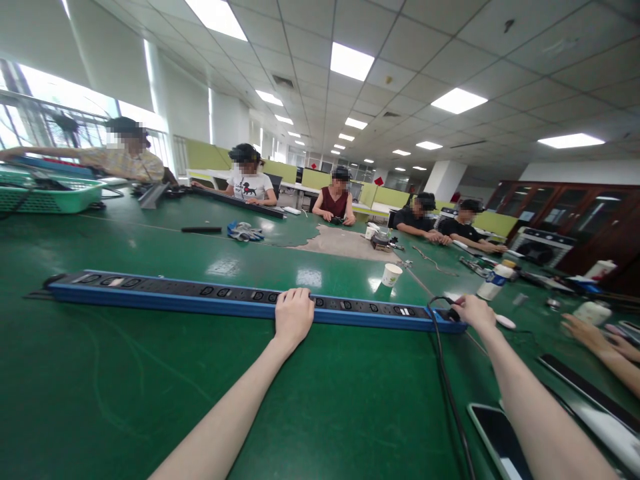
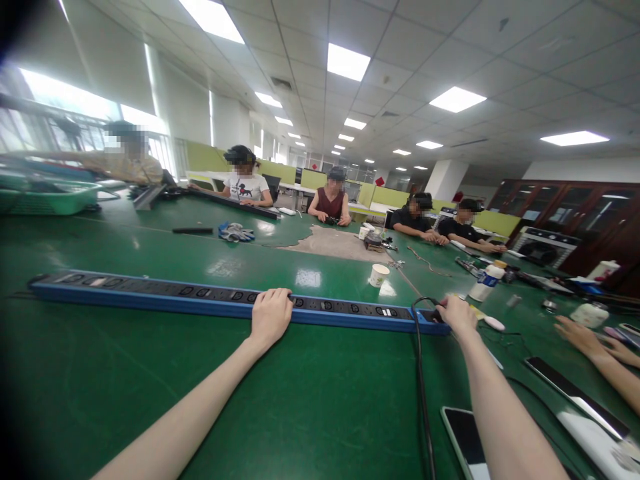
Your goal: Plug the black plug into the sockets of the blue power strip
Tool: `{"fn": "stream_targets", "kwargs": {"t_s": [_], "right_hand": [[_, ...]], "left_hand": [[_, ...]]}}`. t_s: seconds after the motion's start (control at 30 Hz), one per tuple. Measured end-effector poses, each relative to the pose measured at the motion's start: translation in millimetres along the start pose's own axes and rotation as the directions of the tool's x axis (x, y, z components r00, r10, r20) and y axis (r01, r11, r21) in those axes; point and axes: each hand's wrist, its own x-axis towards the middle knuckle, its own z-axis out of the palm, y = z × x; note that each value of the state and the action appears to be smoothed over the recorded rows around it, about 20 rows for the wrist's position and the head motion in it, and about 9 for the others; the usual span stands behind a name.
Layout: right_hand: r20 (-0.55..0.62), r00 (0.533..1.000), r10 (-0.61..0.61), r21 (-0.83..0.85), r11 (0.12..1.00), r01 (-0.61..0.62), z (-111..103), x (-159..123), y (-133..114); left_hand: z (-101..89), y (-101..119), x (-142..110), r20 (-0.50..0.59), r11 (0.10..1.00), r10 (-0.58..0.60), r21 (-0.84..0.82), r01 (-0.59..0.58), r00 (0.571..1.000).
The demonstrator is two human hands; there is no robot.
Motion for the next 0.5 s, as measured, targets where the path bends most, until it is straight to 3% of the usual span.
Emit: {"fn": "stream_targets", "kwargs": {"t_s": [0.17,0.5], "right_hand": [[-0.028,0.998,0.063,-0.026,0.998,-0.064,6.1,0.0,-5.1],[-0.005,0.999,0.039,0.072,0.997,-0.039,4.0,-0.6,4.8]], "left_hand": [[-0.3,-0.6,0.0,-0.003,1.0,0.004,-0.006,-0.004,1.0],[-3.5,0.5,0.8,0.004,1.0,-0.002,-0.017,0.002,1.0]]}}
